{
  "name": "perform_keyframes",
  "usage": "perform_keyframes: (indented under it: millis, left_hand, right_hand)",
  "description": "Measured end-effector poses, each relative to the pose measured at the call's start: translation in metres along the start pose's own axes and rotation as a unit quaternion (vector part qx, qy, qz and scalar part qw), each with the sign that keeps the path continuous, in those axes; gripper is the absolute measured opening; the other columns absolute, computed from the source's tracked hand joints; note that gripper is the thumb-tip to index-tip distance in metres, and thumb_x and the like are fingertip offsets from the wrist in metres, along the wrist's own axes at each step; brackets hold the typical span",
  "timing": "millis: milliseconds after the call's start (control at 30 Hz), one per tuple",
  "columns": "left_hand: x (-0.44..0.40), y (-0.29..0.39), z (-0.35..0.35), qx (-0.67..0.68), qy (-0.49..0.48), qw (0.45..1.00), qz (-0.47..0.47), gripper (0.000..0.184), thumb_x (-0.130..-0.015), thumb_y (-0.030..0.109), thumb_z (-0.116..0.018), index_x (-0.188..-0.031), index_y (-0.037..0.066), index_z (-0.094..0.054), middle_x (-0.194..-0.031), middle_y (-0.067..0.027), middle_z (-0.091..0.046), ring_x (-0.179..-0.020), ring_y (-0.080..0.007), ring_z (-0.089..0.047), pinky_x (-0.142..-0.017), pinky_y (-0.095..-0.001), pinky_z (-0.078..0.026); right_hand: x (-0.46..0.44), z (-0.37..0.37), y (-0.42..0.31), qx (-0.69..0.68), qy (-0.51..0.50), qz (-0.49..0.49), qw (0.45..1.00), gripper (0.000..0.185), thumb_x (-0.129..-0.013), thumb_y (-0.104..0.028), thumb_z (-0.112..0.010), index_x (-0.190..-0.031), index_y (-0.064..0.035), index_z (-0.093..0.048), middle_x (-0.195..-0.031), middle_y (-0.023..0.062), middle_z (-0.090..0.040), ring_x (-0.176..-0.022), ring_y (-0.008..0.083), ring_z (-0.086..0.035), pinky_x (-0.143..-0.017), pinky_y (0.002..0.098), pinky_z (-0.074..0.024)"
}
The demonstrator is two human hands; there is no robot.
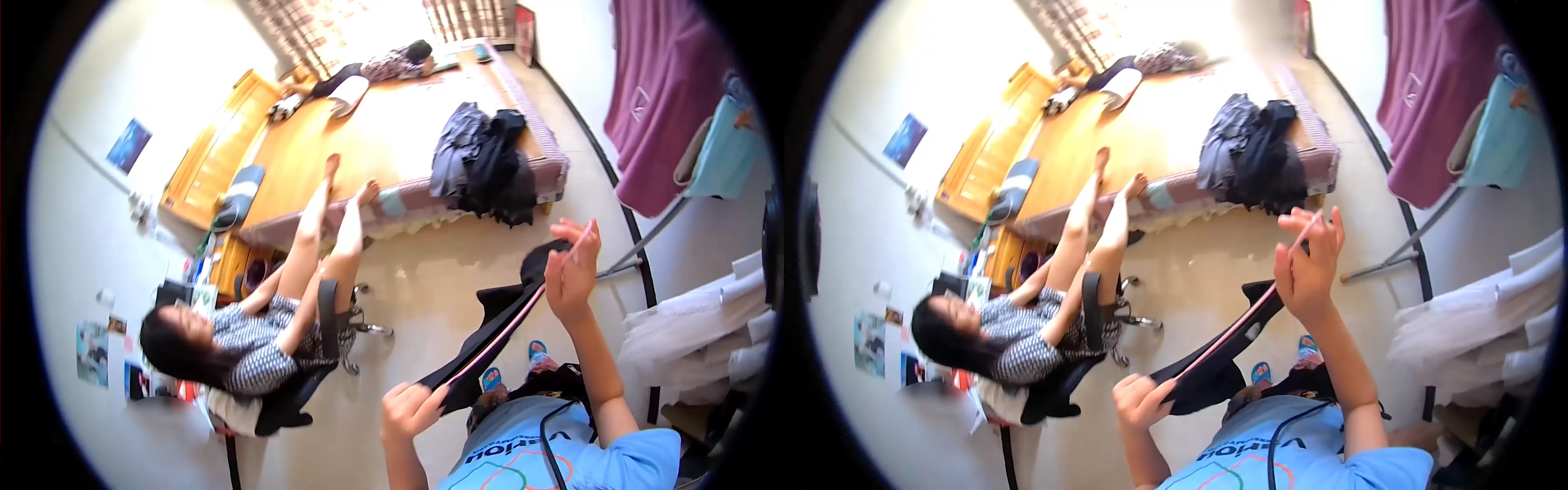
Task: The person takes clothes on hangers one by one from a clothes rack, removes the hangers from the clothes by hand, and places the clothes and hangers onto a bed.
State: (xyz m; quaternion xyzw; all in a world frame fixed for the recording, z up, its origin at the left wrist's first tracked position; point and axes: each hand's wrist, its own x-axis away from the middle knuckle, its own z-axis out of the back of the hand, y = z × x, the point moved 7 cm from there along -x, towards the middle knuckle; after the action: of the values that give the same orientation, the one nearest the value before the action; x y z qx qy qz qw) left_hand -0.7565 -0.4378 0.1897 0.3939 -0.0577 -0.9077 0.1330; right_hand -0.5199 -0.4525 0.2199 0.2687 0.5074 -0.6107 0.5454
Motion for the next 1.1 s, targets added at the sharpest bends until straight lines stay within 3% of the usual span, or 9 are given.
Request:
perform_keyframes:
  millis: [67, 133, 367, 533, 667, 800, 833, 900, 1100]
  left_hand:
    - [0.002, -0.012, 0.010, -0.029, 0.052, 0.998, -0.001, 0.030, -0.045, -0.001, -0.060, -0.072, 0.007, -0.053, -0.044, 0.0000, -0.033, -0.036, -0.0146, -0.035, -0.035, -0.0244, -0.029]
    - [0.010, -0.031, 0.008, -0.058, 0.054, 0.997, 0.023, 0.027, -0.049, -0.002, -0.061, -0.072, 0.008, -0.051, -0.045, -0.0002, -0.034, -0.036, -0.0146, -0.036, -0.036, -0.0242, -0.029]
    - [-0.045, -0.109, -0.068, -0.010, -0.009, 0.999, 0.044, 0.027, -0.047, -0.001, -0.059, -0.072, 0.007, -0.052, -0.052, -0.0024, -0.042, -0.042, -0.0168, -0.045, -0.039, -0.0263, -0.035]
    - [-0.130, -0.176, -0.116, -0.005, -0.002, 0.998, 0.061, 0.026, -0.047, 0.006, -0.063, -0.070, 0.007, -0.052, -0.052, -0.0046, -0.045, -0.043, -0.0205, -0.045, -0.040, -0.0283, -0.036]
    - [-0.199, -0.231, -0.165, 0.029, -0.079, 0.995, 0.045, 0.024, -0.049, 0.008, -0.062, -0.069, 0.008, -0.051, -0.052, -0.0048, -0.043, -0.045, -0.0212, -0.045, -0.041, -0.0307, -0.036]
    - [-0.290, -0.274, -0.218, 0.084, -0.110, 0.990, -0.002, 0.025, -0.050, 0.007, -0.064, -0.071, 0.008, -0.049, -0.063, -0.0046, -0.050, -0.053, -0.0229, -0.050, -0.048, -0.0312, -0.040]
    - [-0.311, -0.290, -0.232, 0.110, -0.100, 0.989, -0.001, 0.024, -0.051, 0.006, -0.064, -0.071, 0.007, -0.049, -0.065, -0.0054, -0.052, -0.055, -0.0233, -0.051, -0.049, -0.0312, -0.041]
    - [-0.354, -0.320, -0.257, 0.136, -0.065, 0.988, -0.017, 0.023, -0.052, 0.004, -0.063, -0.070, 0.006, -0.049, -0.065, -0.0067, -0.053, -0.056, -0.0242, -0.053, -0.050, -0.0315, -0.042]
    - [-0.504, -0.424, -0.308, 0.172, 0.076, 0.982, 0.021, 0.020, -0.057, 0.005, -0.065, -0.073, 0.005, -0.053, -0.064, -0.0102, -0.055, -0.057, -0.0237, -0.055, -0.051, -0.0279, -0.043]
  right_hand:
    - [-0.007, -0.012, 0.041, 0.000, 0.026, -0.076, 0.997, 0.014, -0.074, -0.004, -0.045, -0.061, 0.0012, -0.047, -0.092, 0.0108, -0.050, -0.088, 0.0258, -0.047, -0.088, 0.0392, -0.0259]
    - [0.007, -0.033, 0.093, -0.125, 0.080, -0.267, 0.952, 0.025, -0.079, -0.010, -0.043, -0.057, 0.0011, -0.048, -0.090, 0.0092, -0.050, -0.072, 0.0150, -0.046, -0.061, 0.0249, -0.0371]
    - [0.035, -0.157, 0.205, -0.266, 0.078, -0.427, 0.860, 0.017, -0.084, -0.019, -0.042, -0.084, -0.0067, -0.053, -0.050, -0.0060, -0.037, -0.042, 0.0018, -0.032, -0.039, 0.0170, -0.0260]
    - [-0.051, -0.241, 0.233, -0.371, 0.082, -0.331, 0.864, 0.028, -0.085, -0.020, -0.041, -0.071, 0.0005, -0.055, -0.070, 0.0019, -0.051, -0.053, 0.0038, -0.040, -0.046, 0.0168, -0.0309]
    - [-0.116, -0.288, 0.240, -0.468, -0.004, -0.380, 0.798, 0.032, -0.086, -0.020, -0.039, -0.070, 0.0044, -0.053, -0.084, 0.0052, -0.054, -0.065, 0.0062, -0.044, -0.061, 0.0180, -0.0346]
    - [-0.154, -0.304, 0.297, -0.492, 0.000, -0.386, 0.781, 0.036, -0.086, -0.032, -0.036, -0.095, -0.0017, -0.053, -0.095, 0.0049, -0.053, -0.079, 0.0083, -0.048, -0.072, 0.0230, -0.0393]
    - [-0.163, -0.297, 0.316, -0.486, 0.054, -0.395, 0.778, 0.034, -0.086, -0.029, -0.036, -0.093, -0.0007, -0.054, -0.086, 0.0019, -0.054, -0.064, 0.0038, -0.041, -0.067, 0.0191, -0.0374]
    - [-0.168, -0.288, 0.367, -0.507, 0.133, -0.417, 0.742, 0.033, -0.086, -0.030, -0.037, -0.095, -0.0025, -0.052, -0.091, 0.0062, -0.054, -0.081, 0.0109, -0.049, -0.073, 0.0240, -0.0396]
    - [-0.215, -0.272, 0.464, -0.374, 0.198, -0.368, 0.828, 0.033, -0.086, -0.029, -0.036, -0.097, -0.0019, -0.052, -0.096, 0.0052, -0.053, -0.088, 0.0106, -0.047, -0.076, 0.0248, -0.0373]
